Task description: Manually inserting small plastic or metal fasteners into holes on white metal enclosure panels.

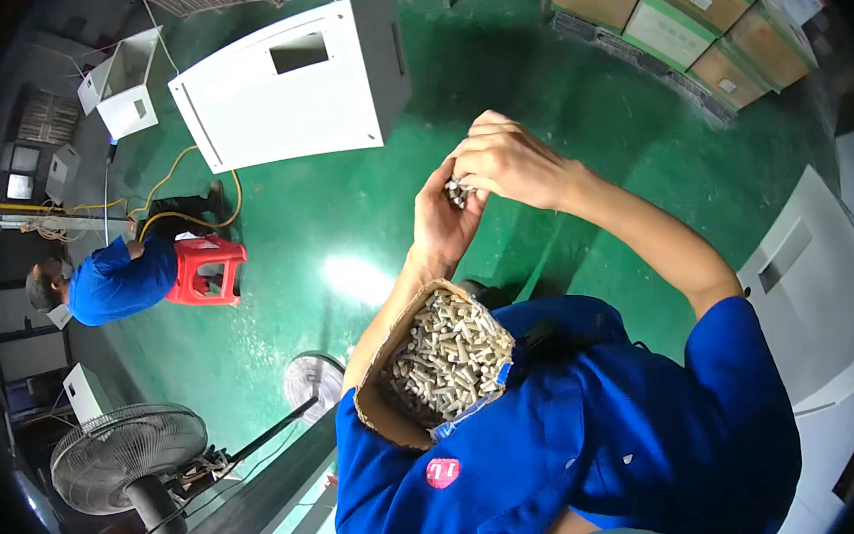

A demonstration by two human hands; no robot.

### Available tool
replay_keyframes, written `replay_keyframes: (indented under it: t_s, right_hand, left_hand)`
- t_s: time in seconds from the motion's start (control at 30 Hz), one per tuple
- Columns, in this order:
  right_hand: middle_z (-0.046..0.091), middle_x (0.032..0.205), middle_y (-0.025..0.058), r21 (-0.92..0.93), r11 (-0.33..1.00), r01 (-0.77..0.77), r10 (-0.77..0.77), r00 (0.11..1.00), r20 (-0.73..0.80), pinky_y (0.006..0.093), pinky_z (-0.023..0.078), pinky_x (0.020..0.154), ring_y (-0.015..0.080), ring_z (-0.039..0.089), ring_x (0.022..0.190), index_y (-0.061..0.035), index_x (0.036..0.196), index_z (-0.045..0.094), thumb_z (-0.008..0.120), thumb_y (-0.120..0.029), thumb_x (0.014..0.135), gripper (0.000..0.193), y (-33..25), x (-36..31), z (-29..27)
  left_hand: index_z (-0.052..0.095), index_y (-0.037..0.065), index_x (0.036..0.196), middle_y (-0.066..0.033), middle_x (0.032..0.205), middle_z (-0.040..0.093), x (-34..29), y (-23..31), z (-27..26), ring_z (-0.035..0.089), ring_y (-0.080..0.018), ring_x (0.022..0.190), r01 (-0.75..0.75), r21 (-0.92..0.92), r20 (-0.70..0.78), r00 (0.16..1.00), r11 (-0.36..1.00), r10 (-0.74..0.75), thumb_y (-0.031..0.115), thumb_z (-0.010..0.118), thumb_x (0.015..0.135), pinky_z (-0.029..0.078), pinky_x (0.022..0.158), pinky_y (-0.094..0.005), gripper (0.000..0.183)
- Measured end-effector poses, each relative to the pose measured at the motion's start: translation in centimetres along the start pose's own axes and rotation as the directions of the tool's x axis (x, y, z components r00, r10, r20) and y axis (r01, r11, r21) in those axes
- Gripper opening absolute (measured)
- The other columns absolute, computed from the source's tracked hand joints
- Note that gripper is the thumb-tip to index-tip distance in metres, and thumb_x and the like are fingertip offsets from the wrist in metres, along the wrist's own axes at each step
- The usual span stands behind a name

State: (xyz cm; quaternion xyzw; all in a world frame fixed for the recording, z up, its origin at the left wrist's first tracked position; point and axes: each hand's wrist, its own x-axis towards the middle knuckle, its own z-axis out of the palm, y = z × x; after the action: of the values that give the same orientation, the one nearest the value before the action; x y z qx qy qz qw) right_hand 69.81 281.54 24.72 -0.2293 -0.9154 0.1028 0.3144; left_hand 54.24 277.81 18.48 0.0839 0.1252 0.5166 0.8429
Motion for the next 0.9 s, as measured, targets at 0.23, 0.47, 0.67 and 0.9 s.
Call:
replay_keyframes:
  t_s: [0.23, 0.47, 0.67, 0.9]
  right_hand:
    - [0.066, 0.075, 0.0029, 0.636, 0.727, -0.258, 0.416, 0.903, -0.11, 0.027, 0.048, 0.069, 0.0098, 0.061, 0.073, -0.002, 0.08, 0.064, 0.07, -0.008, 0.076, 0.009, 4.8, 5.4, 0.2]
    - [0.069, 0.077, 0.0044, 0.735, 0.629, -0.252, 0.677, 0.643, -0.358, 0.023, 0.051, 0.065, 0.0102, 0.064, 0.069, -0.0023, 0.079, 0.067, 0.071, -0.005, 0.074, 0.007, 20.9, 14.2, 5.7]
    - [0.069, 0.075, 0.0046, 0.832, 0.526, -0.175, 0.746, 0.564, -0.353, 0.0221, 0.051, 0.065, 0.009, 0.064, 0.069, -0.0016, 0.078, 0.067, 0.072, -0.005, 0.074, 0.007, 25.5, 18.3, 9.5]
    - [0.068, 0.077, 0.0038, 0.819, 0.558, -0.132, 0.665, 0.662, -0.347, 0.0237, 0.05, 0.065, 0.0097, 0.063, 0.07, -0.001, 0.078, 0.066, 0.07, -0.003, 0.074, 0.006, 25.3, 19.0, 9.6]
  left_hand:
    - [0.05, -0.006, 0.114, -0.016, 0.108, 0.058, -1.2, 4.2, 2.1, 0.059, -0.0196, 0.089, -0.18, 0.065, -0.389, 0.901, 0.981, 0.191, 0.007, 0.043, 0.095, 0.053, 0.077, -0.0277, 0.024]
    - [0.05, -0.004, 0.118, -0.0065, 0.083, 0.05, -2.7, 8.7, 2.1, 0.038, -0.0073, 0.059, -0.295, 0.195, -0.311, 0.886, 0.935, 0.345, 0.009, 0.045, 0.095, 0.029, 0.043, -0.0178, 0.027]
    - [0.054, 0.0, 0.116, -0.0025, 0.083, 0.052, -2.1, 9.7, 3.8, 0.035, -0.0041, 0.055, -0.299, 0.297, -0.331, 0.859, 0.907, 0.392, 0.011, 0.048, 0.095, 0.027, 0.041, -0.0156, 0.025]
    - [0.054, -0.001, 0.114, -0.0074, 0.088, 0.056, -0.1, 9.7, 5.1, 0.038, -0.0066, 0.059, -0.29, 0.385, -0.415, 0.794, 0.876, 0.445, 0.015, 0.047, 0.093, 0.027, 0.044, -0.0168, 0.027]
